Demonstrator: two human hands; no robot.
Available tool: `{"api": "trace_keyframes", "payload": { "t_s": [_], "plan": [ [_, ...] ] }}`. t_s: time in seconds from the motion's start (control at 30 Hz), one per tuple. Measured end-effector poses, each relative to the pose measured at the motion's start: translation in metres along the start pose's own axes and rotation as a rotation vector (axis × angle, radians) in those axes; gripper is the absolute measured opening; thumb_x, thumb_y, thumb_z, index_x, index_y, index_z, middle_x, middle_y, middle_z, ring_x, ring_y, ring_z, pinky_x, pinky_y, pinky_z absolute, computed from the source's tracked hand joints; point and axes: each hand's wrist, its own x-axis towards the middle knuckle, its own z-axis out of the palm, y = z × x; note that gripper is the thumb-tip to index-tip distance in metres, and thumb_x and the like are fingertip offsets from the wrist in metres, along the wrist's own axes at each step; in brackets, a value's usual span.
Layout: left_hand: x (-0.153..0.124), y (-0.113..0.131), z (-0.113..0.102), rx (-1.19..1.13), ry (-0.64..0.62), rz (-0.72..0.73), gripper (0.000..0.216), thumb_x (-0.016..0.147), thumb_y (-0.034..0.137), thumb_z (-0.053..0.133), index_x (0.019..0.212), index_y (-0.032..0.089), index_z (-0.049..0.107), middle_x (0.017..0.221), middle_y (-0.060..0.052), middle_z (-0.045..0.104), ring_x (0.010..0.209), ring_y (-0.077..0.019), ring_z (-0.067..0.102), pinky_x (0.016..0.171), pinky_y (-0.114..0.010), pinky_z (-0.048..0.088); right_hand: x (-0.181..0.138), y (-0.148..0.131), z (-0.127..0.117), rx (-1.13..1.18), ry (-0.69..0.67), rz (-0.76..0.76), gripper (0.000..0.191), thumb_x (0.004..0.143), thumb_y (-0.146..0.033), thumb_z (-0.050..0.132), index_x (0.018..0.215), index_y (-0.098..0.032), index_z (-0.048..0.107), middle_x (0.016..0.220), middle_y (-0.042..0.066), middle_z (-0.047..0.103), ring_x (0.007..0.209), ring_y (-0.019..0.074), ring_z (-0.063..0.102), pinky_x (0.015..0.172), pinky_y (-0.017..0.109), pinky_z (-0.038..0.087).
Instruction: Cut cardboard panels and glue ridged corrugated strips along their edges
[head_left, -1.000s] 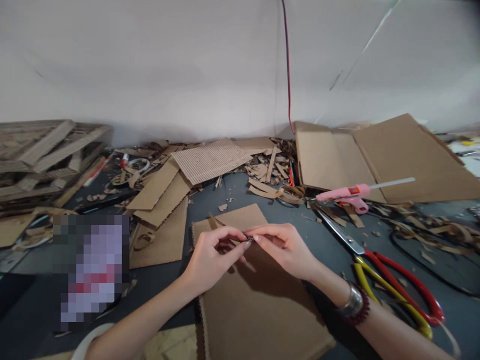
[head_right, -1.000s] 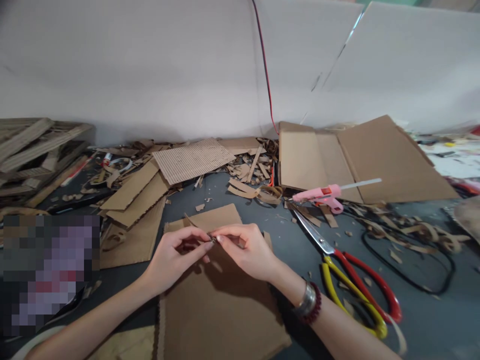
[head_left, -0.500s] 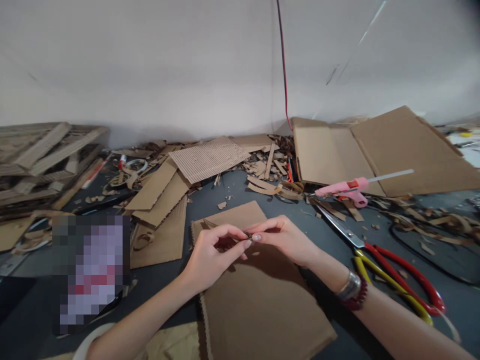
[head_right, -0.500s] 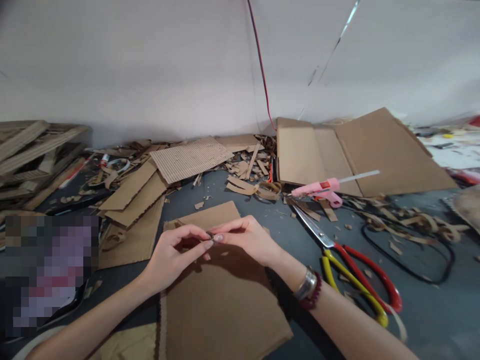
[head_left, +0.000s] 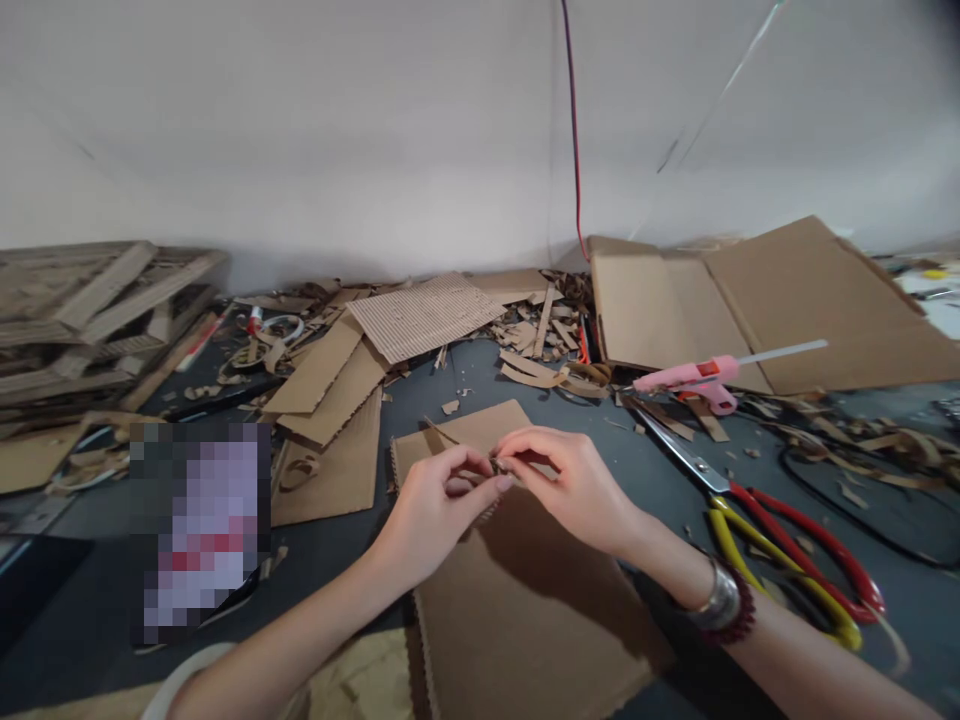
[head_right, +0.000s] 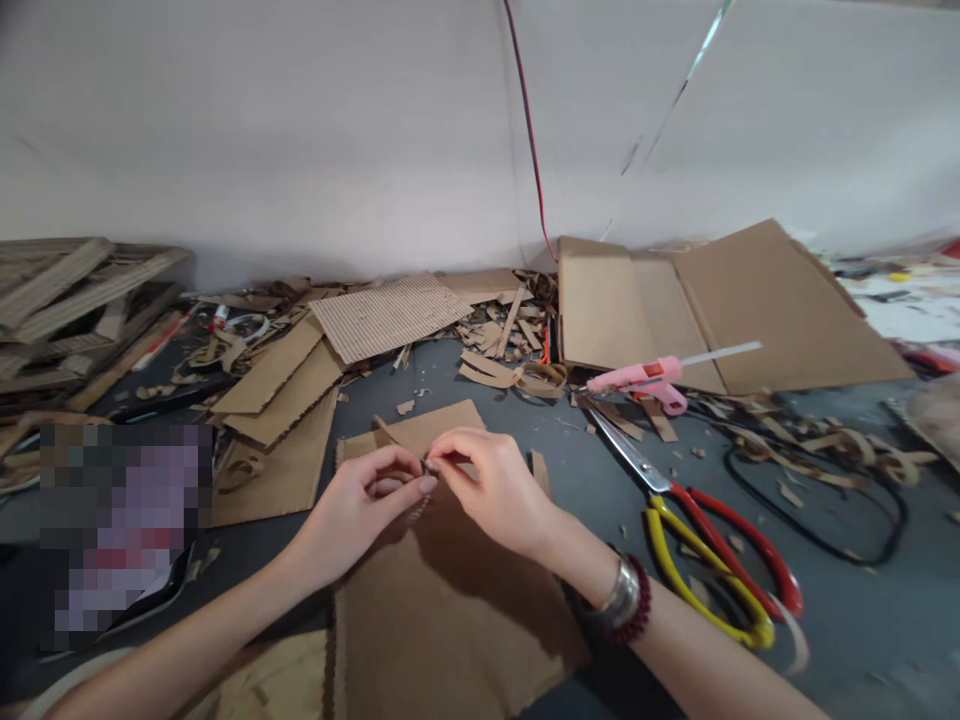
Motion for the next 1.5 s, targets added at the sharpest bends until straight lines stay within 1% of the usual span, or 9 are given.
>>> {"api": "trace_keyframes", "payload": {
  "t_s": [0.1, 0.2, 0.37, 0.57, 0.83, 1.0, 1.23, 1.37, 1.5],
  "plan": [
    [-0.006, 0.003, 0.000, 0.008, -0.008, -0.024, 0.019, 0.074, 0.033, 0.058, 0.069, 0.014, 0.058, 0.053, 0.003, 0.054, 0.049, -0.0088, 0.050, 0.049, -0.019, 0.040, -0.004, -0.005, 0.003, -0.141, -0.021, -0.161, 0.015, 0.082, -0.008, 0.042, 0.081, -0.016, 0.055, 0.085, 0.006, 0.061, 0.079, 0.0137, 0.057, 0.070, 0.025, 0.046],
    [-0.011, 0.003, 0.002, -0.114, -0.085, -0.097, 0.018, 0.071, 0.031, 0.062, 0.074, 0.014, 0.061, 0.056, 0.003, 0.057, 0.052, -0.0102, 0.053, 0.053, -0.021, 0.044, -0.008, -0.008, 0.005, -0.232, -0.069, -0.222, 0.016, 0.084, -0.008, 0.037, 0.082, -0.017, 0.051, 0.085, 0.007, 0.058, 0.080, 0.0151, 0.054, 0.072, 0.027, 0.045],
    [-0.014, -0.001, 0.011, -0.326, -0.122, -0.298, 0.018, 0.068, 0.028, 0.064, 0.077, 0.013, 0.060, 0.051, 0.002, 0.059, 0.049, -0.0092, 0.056, 0.051, -0.019, 0.043, -0.009, -0.007, 0.007, -0.263, -0.177, -0.136, 0.015, 0.084, -0.008, 0.038, 0.080, -0.017, 0.049, 0.084, 0.006, 0.056, 0.079, 0.0159, 0.052, 0.072, 0.029, 0.045],
    [-0.009, -0.006, 0.014, -0.345, -0.177, -0.462, 0.018, 0.068, 0.026, 0.065, 0.077, 0.012, 0.059, 0.054, 0.002, 0.060, 0.048, -0.0071, 0.056, 0.051, -0.018, 0.043, -0.011, 0.008, 0.007, -0.224, -0.258, -0.062, 0.015, 0.083, -0.006, 0.043, 0.076, -0.017, 0.049, 0.081, 0.003, 0.055, 0.076, 0.0139, 0.051, 0.071, 0.026, 0.044],
    [0.001, -0.004, 0.012, -0.376, -0.271, -0.479, 0.022, 0.065, 0.023, 0.068, 0.083, 0.013, 0.060, 0.064, 0.002, 0.061, 0.056, -0.0076, 0.057, 0.061, -0.022, 0.048, -0.009, 0.019, 0.002, -0.281, -0.186, -0.047, 0.014, 0.083, -0.007, 0.044, 0.075, -0.017, 0.050, 0.076, 0.003, 0.057, 0.074, 0.0144, 0.051, 0.068, 0.026, 0.043],
    [0.002, -0.004, 0.013, -0.376, -0.281, -0.475, 0.026, 0.064, 0.022, 0.069, 0.086, 0.014, 0.059, 0.066, 0.001, 0.062, 0.058, -0.0094, 0.058, 0.062, -0.024, 0.048, -0.007, 0.018, -0.002, -0.262, -0.150, -0.019, 0.013, 0.082, -0.008, 0.047, 0.076, -0.017, 0.053, 0.076, 0.002, 0.059, 0.072, 0.0131, 0.053, 0.066, 0.025, 0.043],
    [0.001, -0.006, 0.013, -0.373, -0.275, -0.468, 0.025, 0.068, 0.024, 0.065, 0.089, 0.014, 0.058, 0.064, 0.001, 0.061, 0.058, -0.0109, 0.060, 0.062, -0.026, 0.049, -0.006, 0.015, -0.008, -0.155, -0.201, -0.005, 0.006, 0.077, -0.015, 0.057, 0.079, -0.019, 0.060, 0.081, 0.002, 0.062, 0.078, 0.0131, 0.056, 0.071, 0.025, 0.044],
    [0.000, -0.009, 0.013, -0.356, -0.288, -0.439, 0.024, 0.068, 0.025, 0.065, 0.087, 0.014, 0.059, 0.058, 0.003, 0.057, 0.057, -0.0110, 0.059, 0.063, -0.027, 0.049, -0.007, 0.016, -0.005, -0.149, -0.168, -0.008, 0.010, 0.078, -0.012, 0.054, 0.072, -0.018, 0.059, 0.077, 0.002, 0.062, 0.074, 0.0125, 0.056, 0.069, 0.024, 0.043],
    [0.000, -0.009, 0.012, -0.338, -0.297, -0.438, 0.027, 0.066, 0.028, 0.067, 0.088, 0.014, 0.057, 0.064, 0.002, 0.060, 0.060, -0.0108, 0.059, 0.066, -0.028, 0.049, -0.009, 0.017, -0.001, -0.180, -0.131, 0.068, 0.011, 0.080, -0.012, 0.049, 0.074, -0.018, 0.057, 0.073, 0.001, 0.062, 0.068, 0.0124, 0.056, 0.063, 0.023, 0.043]
  ]
}}
